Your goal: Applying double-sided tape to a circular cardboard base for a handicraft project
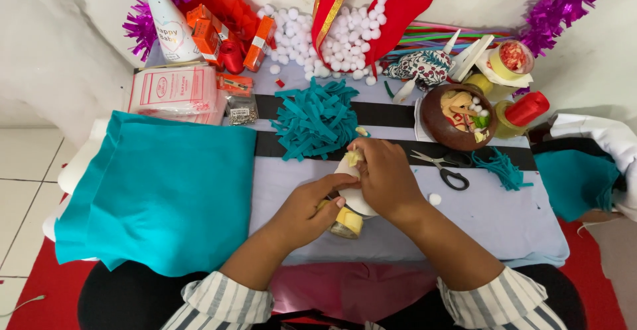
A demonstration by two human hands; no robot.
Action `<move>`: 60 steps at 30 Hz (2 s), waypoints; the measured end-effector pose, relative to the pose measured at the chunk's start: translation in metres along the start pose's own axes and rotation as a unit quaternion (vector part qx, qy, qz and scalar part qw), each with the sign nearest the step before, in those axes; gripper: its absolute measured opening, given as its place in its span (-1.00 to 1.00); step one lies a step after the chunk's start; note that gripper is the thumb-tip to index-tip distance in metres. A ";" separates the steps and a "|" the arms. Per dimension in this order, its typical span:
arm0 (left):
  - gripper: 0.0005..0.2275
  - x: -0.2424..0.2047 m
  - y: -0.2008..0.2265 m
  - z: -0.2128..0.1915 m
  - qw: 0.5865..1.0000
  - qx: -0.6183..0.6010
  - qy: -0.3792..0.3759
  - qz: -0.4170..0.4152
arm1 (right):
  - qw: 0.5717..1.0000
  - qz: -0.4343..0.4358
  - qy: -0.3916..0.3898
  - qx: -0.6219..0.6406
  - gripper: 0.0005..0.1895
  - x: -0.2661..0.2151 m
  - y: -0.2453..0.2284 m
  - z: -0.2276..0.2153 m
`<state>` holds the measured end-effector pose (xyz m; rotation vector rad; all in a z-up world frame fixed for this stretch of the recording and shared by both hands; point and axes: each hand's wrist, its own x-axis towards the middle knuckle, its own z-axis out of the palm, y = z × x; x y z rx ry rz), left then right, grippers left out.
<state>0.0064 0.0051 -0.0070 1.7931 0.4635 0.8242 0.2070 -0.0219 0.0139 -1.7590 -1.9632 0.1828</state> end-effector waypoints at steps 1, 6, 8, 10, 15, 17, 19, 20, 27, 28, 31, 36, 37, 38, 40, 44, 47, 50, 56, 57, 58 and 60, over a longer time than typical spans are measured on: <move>-0.67 0.000 -0.002 0.000 1.000 0.000 0.000 0.000 | 1.000 0.000 0.000 0.000 -0.76 -0.001 -0.004 -0.002; -0.67 0.001 0.002 0.003 0.999 -0.039 0.005 0.005 | 0.909 0.083 0.034 0.407 -0.65 -0.006 0.013 0.003; -0.67 0.001 -0.001 0.004 0.999 -0.046 0.007 0.008 | 0.904 0.086 0.041 0.417 -0.66 -0.004 0.010 -0.016; -0.66 0.001 -0.002 0.004 0.999 -0.052 0.009 0.012 | 0.899 0.087 0.050 0.426 -0.66 -0.003 0.012 -0.028; -0.64 0.000 -0.016 0.007 0.997 -0.055 0.043 0.020 | 0.969 0.030 -0.008 0.245 -0.67 -0.003 0.029 -0.027; -0.64 -0.001 -0.019 0.008 0.997 -0.060 0.045 0.019 | 0.976 0.011 -0.022 0.216 -0.68 -0.003 0.025 -0.027; -0.64 -0.002 -0.020 0.008 0.997 -0.063 0.048 0.017 | 0.981 -0.009 -0.037 0.188 -0.69 -0.002 0.019 -0.030; -0.63 -0.002 -0.020 0.007 0.997 -0.066 0.046 0.017 | 0.985 -0.021 -0.056 0.162 -0.70 -0.002 0.016 -0.033; -0.65 0.001 -0.018 0.005 0.996 -0.080 0.040 0.026 | 0.985 -0.093 -0.091 0.115 -0.70 0.000 0.011 -0.035; -0.65 0.001 -0.017 0.005 0.996 -0.080 0.042 0.025 | 0.985 -0.094 -0.093 0.115 -0.70 -0.001 0.012 -0.034; -0.65 0.001 -0.016 0.004 0.996 -0.080 0.039 0.023 | 0.985 -0.096 -0.094 0.106 -0.70 -0.004 0.015 -0.030; -0.66 0.002 -0.016 0.005 0.997 -0.063 0.040 0.017 | 0.987 -0.091 -0.085 0.098 -0.73 -0.009 0.022 -0.019; -0.66 0.002 -0.015 0.005 0.997 -0.063 0.040 0.018 | 0.987 -0.091 -0.085 0.098 -0.73 -0.010 0.025 -0.018; -0.65 0.002 -0.015 0.005 0.997 -0.061 0.039 0.013 | 0.985 -0.069 -0.088 0.132 -0.74 -0.011 0.028 -0.017; -0.64 0.002 -0.016 0.003 0.998 -0.058 0.036 0.008 | 0.981 -0.046 -0.088 0.167 -0.74 -0.011 0.034 -0.015; -0.64 0.001 -0.019 0.004 0.997 -0.062 0.034 0.008 | 0.970 -0.005 -0.061 0.235 -0.74 -0.012 0.037 -0.012; -0.64 0.001 -0.018 0.004 0.998 -0.056 0.036 0.010 | 0.974 0.001 -0.058 0.221 -0.73 -0.011 0.029 -0.014; -0.64 0.001 -0.019 0.005 0.998 -0.056 0.035 0.010 | 0.980 -0.011 -0.053 0.192 -0.73 -0.011 0.021 -0.017; -0.66 0.002 -0.017 0.005 0.997 -0.061 0.039 0.014 | 0.988 -0.054 -0.046 0.141 -0.77 -0.007 0.014 -0.014; -0.66 0.002 -0.017 0.005 0.997 -0.060 0.040 0.016 | 0.989 -0.057 -0.047 0.128 -0.77 -0.006 0.014 -0.014; -0.66 0.002 -0.017 0.006 0.997 -0.060 0.039 0.015 | 0.989 -0.056 -0.047 0.128 -0.77 -0.008 0.017 -0.014; -0.66 0.001 -0.019 0.007 0.998 -0.057 0.038 0.015 | 0.978 -0.048 -0.051 0.196 -0.80 -0.009 0.022 -0.013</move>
